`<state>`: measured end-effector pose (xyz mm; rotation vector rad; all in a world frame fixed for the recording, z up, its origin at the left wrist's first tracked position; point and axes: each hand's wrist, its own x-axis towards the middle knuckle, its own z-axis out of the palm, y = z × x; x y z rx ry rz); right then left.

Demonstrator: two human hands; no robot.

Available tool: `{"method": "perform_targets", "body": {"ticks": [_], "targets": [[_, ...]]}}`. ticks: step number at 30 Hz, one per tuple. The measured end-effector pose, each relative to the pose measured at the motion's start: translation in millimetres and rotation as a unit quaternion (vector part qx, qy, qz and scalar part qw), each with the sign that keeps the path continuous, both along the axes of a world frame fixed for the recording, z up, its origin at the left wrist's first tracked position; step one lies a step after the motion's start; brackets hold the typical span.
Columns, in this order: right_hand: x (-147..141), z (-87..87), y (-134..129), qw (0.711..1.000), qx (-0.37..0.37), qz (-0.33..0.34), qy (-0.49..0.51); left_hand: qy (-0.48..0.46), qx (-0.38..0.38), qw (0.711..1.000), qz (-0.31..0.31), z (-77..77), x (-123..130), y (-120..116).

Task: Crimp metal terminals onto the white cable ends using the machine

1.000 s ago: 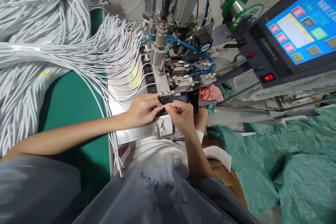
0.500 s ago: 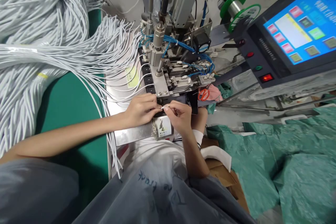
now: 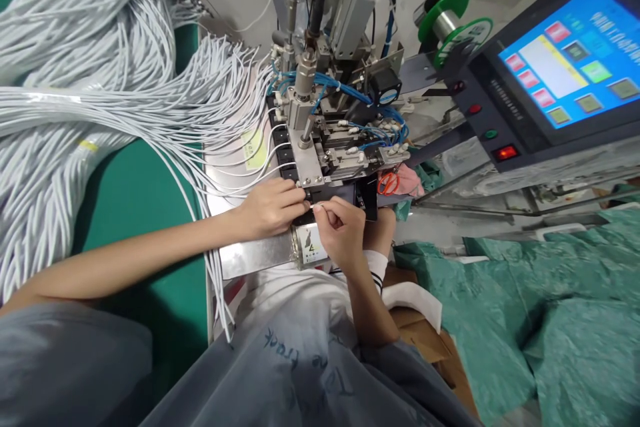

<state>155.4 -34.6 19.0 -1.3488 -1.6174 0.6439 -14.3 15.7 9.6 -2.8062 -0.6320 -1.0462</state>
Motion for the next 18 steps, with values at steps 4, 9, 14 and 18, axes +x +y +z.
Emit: {"method": "perform_targets", "body": {"ticks": [4,9,14,18], "targets": [[9,1.0,4,0.998,-0.033,0.058,0.013,0.027,0.043,0.999,-0.017,3.3,0,1],[0,-15.8,3,0.998,-0.015,-0.016,0.056,-0.046,-0.159,0.986,-0.012,-5.7,5,-6],[8,-32.7,6,0.997,-0.071,-0.013,0.033,0.057,-0.2,0.978,-0.01,-13.6,6,-7],[27,-47.7,13,0.987,-0.147,0.001,0.058,0.186,-0.175,0.967,0.02,-19.5,6,-7]]}}
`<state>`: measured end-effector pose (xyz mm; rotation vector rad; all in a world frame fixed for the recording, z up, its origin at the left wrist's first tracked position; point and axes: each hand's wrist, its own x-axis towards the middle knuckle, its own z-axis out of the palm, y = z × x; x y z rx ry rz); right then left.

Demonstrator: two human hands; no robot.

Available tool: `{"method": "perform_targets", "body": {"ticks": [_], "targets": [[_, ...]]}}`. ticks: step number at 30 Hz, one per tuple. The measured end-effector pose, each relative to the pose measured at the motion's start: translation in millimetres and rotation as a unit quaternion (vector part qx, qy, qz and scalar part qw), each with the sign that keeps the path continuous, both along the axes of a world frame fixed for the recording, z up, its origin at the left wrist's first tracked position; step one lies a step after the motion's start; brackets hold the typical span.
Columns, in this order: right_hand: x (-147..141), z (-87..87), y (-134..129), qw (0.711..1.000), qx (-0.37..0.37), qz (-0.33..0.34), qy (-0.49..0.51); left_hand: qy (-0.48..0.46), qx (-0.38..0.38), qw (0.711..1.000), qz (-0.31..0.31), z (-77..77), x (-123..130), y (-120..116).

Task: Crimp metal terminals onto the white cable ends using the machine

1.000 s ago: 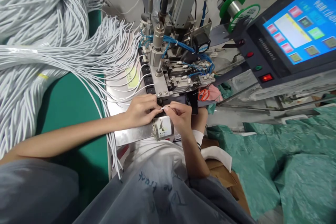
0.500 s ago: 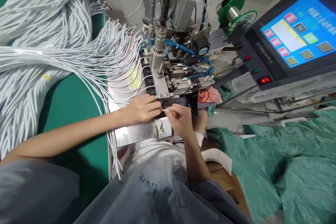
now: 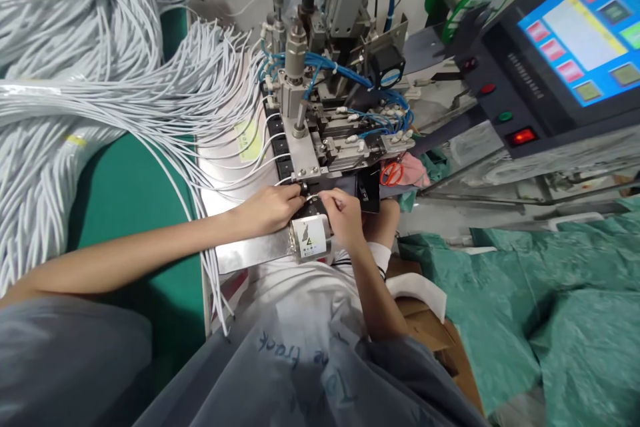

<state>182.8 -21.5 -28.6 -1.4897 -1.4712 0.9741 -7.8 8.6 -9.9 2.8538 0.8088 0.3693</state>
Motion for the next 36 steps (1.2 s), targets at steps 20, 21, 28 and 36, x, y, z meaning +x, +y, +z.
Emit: {"method": "perform_targets", "body": {"ticks": [20,21,28,36], "targets": [[-1,-13.5,8,0.978,-0.148,-0.007,0.15,0.028,0.056,0.998,-0.016,-13.0,-1,1],[-1,-14.8,8,0.977,-0.151,-0.007,0.153,0.036,0.062,0.997,-0.016,-12.6,-1,1],[0,-21.8,9,0.97,-0.159,0.006,0.184,0.067,0.074,0.995,-0.024,-8.2,-1,3],[0,-25.5,13,0.975,-0.14,0.033,0.167,0.107,0.051,0.993,-0.011,-0.1,3,0]]}}
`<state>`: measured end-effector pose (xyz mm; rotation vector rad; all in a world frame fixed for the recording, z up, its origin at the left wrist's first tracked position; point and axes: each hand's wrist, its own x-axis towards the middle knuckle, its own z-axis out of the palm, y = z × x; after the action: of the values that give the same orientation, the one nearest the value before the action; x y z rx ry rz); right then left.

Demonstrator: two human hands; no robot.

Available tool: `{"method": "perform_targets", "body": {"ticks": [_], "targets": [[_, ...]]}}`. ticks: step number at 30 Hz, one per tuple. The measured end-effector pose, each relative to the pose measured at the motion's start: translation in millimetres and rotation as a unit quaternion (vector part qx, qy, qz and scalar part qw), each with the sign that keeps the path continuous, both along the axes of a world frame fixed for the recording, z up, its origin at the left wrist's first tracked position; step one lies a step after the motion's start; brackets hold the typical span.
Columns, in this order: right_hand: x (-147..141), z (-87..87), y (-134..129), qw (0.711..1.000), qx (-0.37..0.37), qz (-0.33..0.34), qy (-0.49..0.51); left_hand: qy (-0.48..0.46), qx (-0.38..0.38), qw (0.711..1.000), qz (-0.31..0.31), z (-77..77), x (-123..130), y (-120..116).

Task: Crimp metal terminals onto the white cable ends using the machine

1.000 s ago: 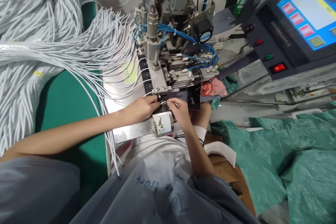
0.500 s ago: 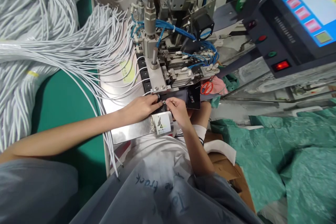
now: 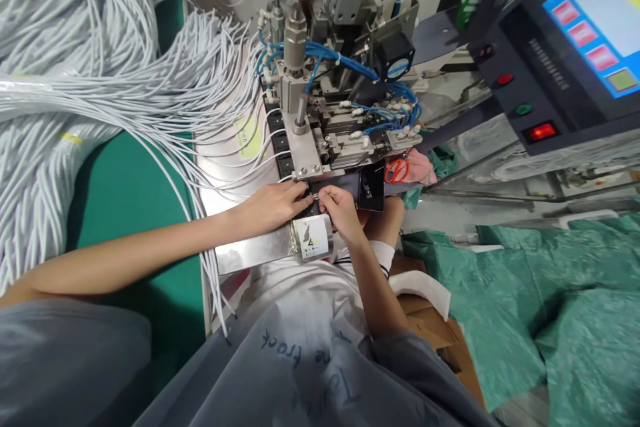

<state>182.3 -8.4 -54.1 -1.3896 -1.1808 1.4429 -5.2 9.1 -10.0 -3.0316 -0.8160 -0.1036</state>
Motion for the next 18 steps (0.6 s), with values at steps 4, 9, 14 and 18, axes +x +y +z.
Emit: {"method": "perform_targets", "body": {"ticks": [4,9,14,18], "targets": [[-1,-0.5,0,1.0,0.001,0.017,0.008,0.022,-0.001,1.0,0.01,5.8,2,-3],[-2,-6.5,0,0.999,0.023,0.038,0.024,0.045,0.016,0.999,0.024,16.2,2,-8],[-2,-11.1,3,0.998,0.048,0.03,-0.024,0.082,0.005,0.993,0.087,31.7,1,-17],[0,0.7,-1,0.994,0.079,-0.029,-0.069,0.094,0.022,0.988,0.117,35.4,0,-20]]}}
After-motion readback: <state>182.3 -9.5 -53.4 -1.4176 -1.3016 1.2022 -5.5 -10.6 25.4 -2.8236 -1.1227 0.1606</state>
